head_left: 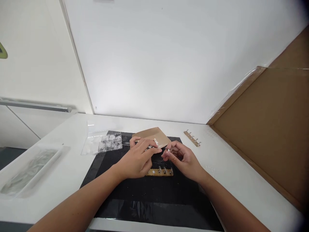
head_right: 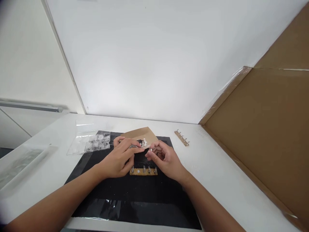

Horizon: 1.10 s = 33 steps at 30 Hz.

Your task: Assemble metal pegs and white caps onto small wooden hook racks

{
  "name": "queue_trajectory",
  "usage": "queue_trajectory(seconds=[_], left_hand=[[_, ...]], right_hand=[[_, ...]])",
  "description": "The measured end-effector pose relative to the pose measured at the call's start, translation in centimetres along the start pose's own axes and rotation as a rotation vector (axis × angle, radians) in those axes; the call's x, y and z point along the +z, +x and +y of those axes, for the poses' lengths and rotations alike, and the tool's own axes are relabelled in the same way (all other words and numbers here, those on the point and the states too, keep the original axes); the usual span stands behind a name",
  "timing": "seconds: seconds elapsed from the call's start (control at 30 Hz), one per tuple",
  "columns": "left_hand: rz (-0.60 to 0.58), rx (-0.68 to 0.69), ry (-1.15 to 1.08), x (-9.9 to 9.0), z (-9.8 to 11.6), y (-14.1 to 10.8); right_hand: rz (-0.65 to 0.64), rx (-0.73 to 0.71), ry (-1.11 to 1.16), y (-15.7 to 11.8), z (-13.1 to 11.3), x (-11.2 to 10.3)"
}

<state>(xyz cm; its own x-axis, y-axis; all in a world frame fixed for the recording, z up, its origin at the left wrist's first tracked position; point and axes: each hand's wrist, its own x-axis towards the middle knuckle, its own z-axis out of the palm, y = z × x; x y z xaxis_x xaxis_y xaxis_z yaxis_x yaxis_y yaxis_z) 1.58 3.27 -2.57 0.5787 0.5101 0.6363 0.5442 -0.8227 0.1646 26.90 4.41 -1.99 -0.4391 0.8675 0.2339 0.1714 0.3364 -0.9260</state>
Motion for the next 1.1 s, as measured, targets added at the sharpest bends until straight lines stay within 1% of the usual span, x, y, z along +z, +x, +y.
queue_trajectory(seconds=[0.1,0.17,0.27,0.4,0.5,0.63,0.87,1.0,1.1], left_hand=[[0.085,0.000,-0.055,-0.1,0.5,0.3],[0.115,0.011,-0.073,-0.1,0.8,0.4],[0.119,0.004,-0.080,-0.1,1.0,0.4],[0.119,0.028,-0.070,-0.2,1.1,0.5],[0.110,0.055,-0.056,-0.2,1.1,0.5],[0.099,0.078,-0.051,-0.2,0.9,0.5],[0.131,0.129,-0.095,-0.1,0.7,0.6],[0.121,0.142,-0.083,-0.1,0.6,0.5],[0.099,0.133,-0.062,-0.2,0.5,0.5]], right_hand=[[-0.041,-0.027,0.006,-0.3,-0.2,0.4],[-0.072,-0.039,0.006,-0.5,-0.3,0.7],[-0.085,-0.081,-0.035,-0.6,-0.4,1.1],[-0.040,-0.143,-0.150,-0.7,-0.2,1.2],[-0.029,-0.154,-0.173,-0.8,-0.2,1.3],[-0.050,-0.132,-0.159,-0.9,-0.5,1.6],[-0.098,-0.050,-0.148,-1.0,-0.6,1.8],[-0.098,0.002,-0.092,-1.0,-0.4,1.9],[-0.086,0.016,-0.100,-1.0,-0.5,2.1]])
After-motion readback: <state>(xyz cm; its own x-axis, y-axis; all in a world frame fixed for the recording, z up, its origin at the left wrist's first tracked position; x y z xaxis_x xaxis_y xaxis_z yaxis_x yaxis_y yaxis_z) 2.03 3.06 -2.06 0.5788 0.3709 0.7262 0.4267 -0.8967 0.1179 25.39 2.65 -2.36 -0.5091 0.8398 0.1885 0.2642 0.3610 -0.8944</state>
